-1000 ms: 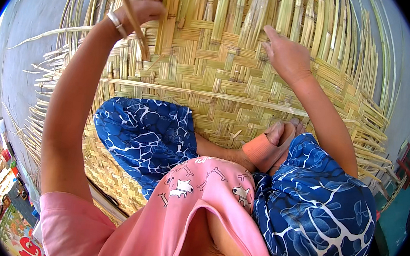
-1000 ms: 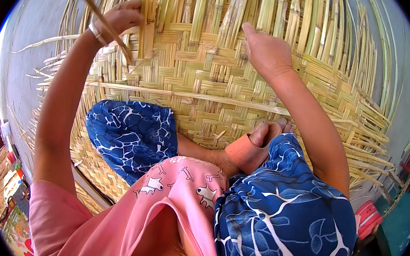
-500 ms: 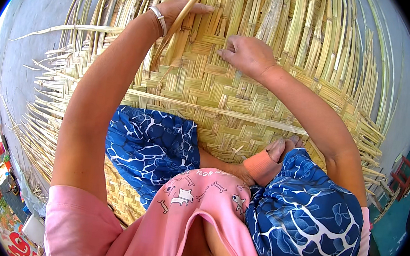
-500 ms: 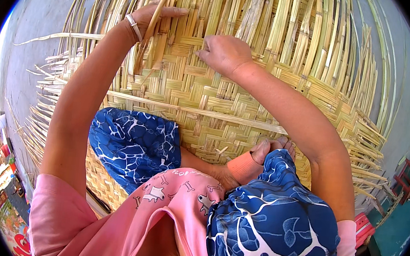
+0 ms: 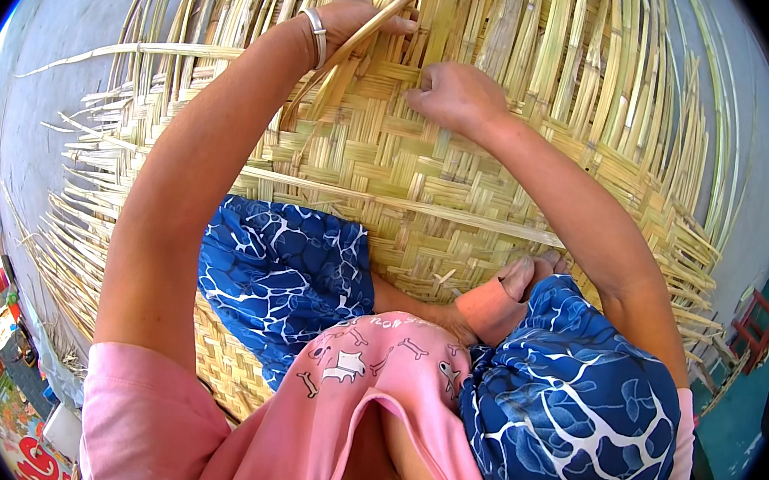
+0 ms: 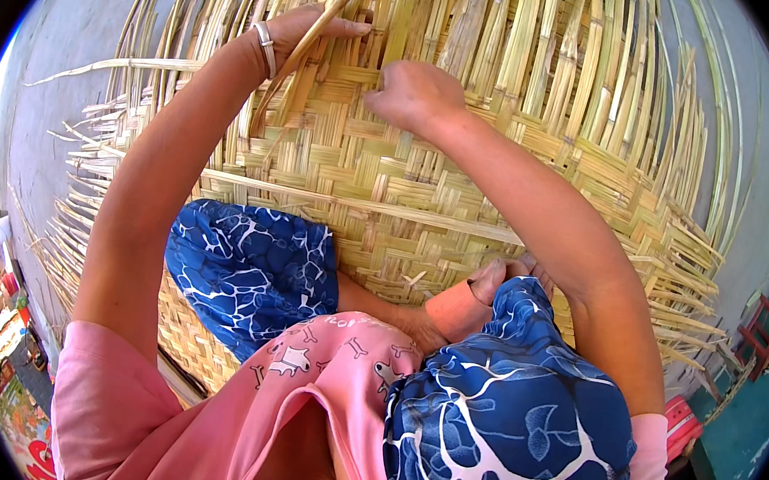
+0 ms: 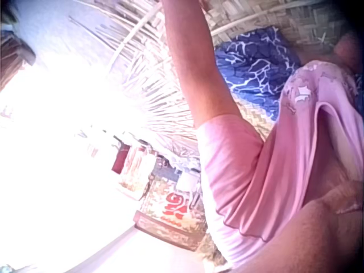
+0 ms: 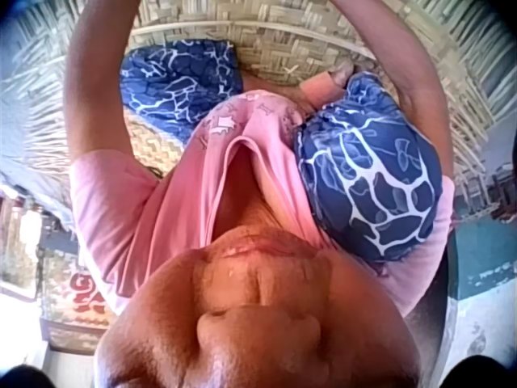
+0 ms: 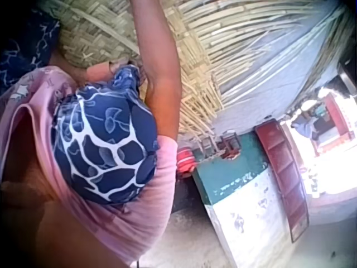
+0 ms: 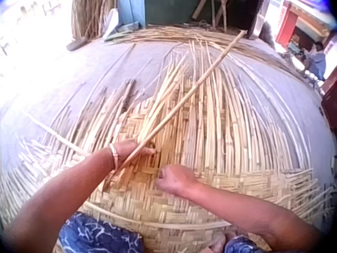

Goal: The person is weaving a mat using dried palm leaves. They are sitting on the floor and using their hands to interlace the leaves in a crisscross pattern.

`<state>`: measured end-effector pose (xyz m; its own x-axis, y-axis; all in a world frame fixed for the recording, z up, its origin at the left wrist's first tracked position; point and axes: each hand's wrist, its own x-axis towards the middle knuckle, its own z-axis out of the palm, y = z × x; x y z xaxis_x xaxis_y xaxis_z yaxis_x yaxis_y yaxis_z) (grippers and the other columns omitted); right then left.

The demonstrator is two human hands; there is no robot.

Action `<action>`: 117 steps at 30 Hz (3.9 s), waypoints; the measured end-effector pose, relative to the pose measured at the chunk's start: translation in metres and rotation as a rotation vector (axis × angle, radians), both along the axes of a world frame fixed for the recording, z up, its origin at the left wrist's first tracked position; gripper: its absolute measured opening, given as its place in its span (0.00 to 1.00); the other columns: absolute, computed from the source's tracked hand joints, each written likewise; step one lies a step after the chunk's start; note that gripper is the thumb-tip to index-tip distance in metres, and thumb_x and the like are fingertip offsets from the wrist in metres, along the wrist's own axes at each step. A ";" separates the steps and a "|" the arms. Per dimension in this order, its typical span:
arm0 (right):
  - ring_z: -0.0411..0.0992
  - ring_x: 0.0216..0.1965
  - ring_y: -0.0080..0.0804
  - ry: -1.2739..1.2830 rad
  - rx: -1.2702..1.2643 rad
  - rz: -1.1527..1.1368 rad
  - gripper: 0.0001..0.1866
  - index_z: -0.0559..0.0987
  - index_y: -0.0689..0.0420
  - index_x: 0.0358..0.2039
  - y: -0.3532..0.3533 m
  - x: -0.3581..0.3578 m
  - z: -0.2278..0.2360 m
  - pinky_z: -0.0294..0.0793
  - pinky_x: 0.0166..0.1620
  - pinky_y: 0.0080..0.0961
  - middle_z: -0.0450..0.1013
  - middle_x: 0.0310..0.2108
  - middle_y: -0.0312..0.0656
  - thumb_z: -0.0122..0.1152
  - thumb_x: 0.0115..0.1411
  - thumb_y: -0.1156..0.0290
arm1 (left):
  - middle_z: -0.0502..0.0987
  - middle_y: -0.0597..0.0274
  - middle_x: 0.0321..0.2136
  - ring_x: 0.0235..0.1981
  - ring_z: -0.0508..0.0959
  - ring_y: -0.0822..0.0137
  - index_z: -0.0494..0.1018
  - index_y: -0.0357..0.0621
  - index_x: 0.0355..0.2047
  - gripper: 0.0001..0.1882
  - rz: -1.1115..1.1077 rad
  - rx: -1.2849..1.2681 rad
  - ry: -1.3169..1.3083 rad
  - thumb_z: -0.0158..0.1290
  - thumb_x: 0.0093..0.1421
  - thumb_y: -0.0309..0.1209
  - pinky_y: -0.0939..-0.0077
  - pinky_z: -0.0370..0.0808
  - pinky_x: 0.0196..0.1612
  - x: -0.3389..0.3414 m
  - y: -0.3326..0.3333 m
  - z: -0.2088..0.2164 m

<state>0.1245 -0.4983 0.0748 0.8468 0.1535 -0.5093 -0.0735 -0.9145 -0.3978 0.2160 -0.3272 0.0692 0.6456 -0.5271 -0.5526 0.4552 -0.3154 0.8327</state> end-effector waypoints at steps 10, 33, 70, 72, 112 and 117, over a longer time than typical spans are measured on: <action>0.75 0.32 0.39 0.029 -0.041 -0.001 0.17 0.80 0.55 0.28 0.005 0.002 0.005 0.74 0.35 0.35 0.77 0.28 0.43 0.56 0.48 0.54 | 0.76 0.61 0.22 0.17 0.76 0.71 0.74 0.40 0.35 0.17 0.011 0.147 -0.021 0.63 0.49 0.38 0.77 0.73 0.13 0.002 -0.005 -0.003; 0.74 0.28 0.38 -0.077 0.376 -0.121 0.15 0.77 0.56 0.32 -0.032 -0.021 -0.004 0.74 0.36 0.32 0.76 0.26 0.40 0.53 0.59 0.57 | 0.75 0.58 0.30 0.28 0.76 0.72 0.70 0.30 0.44 0.23 0.398 -0.027 -0.275 0.57 0.57 0.38 0.76 0.79 0.30 0.003 0.043 -0.016; 0.64 0.51 0.40 -0.862 -0.228 0.317 0.22 0.70 0.59 0.49 -0.100 -0.101 -0.040 0.65 0.53 0.34 0.65 0.52 0.43 0.49 0.51 0.76 | 0.69 0.57 0.52 0.55 0.67 0.57 0.69 0.44 0.51 0.20 -0.144 0.711 -1.253 0.50 0.60 0.37 0.62 0.62 0.56 -0.155 0.005 -0.024; 0.63 0.53 0.39 -0.857 -0.222 0.338 0.22 0.70 0.59 0.50 -0.102 -0.102 -0.040 0.63 0.54 0.33 0.65 0.54 0.43 0.49 0.52 0.75 | 0.73 0.54 0.48 0.51 0.71 0.54 0.71 0.40 0.48 0.19 0.086 0.481 -1.053 0.51 0.59 0.36 0.65 0.66 0.54 -0.145 0.031 -0.025; 0.53 0.60 0.52 -0.525 -0.386 0.343 0.31 0.61 0.63 0.58 -0.074 -0.111 -0.018 0.52 0.62 0.42 0.53 0.63 0.49 0.46 0.50 0.80 | 0.77 0.50 0.32 0.35 0.79 0.54 0.68 0.32 0.38 0.07 1.770 -0.545 -0.200 0.48 0.62 0.25 0.61 0.80 0.39 0.000 0.368 0.050; 0.54 0.60 0.53 -0.493 -0.310 0.367 0.32 0.61 0.64 0.58 -0.077 -0.110 -0.014 0.51 0.63 0.40 0.54 0.62 0.51 0.48 0.49 0.79 | 0.76 0.49 0.33 0.36 0.78 0.55 0.68 0.33 0.37 0.06 1.821 -0.628 -0.354 0.46 0.63 0.25 0.61 0.78 0.41 -0.031 0.423 0.125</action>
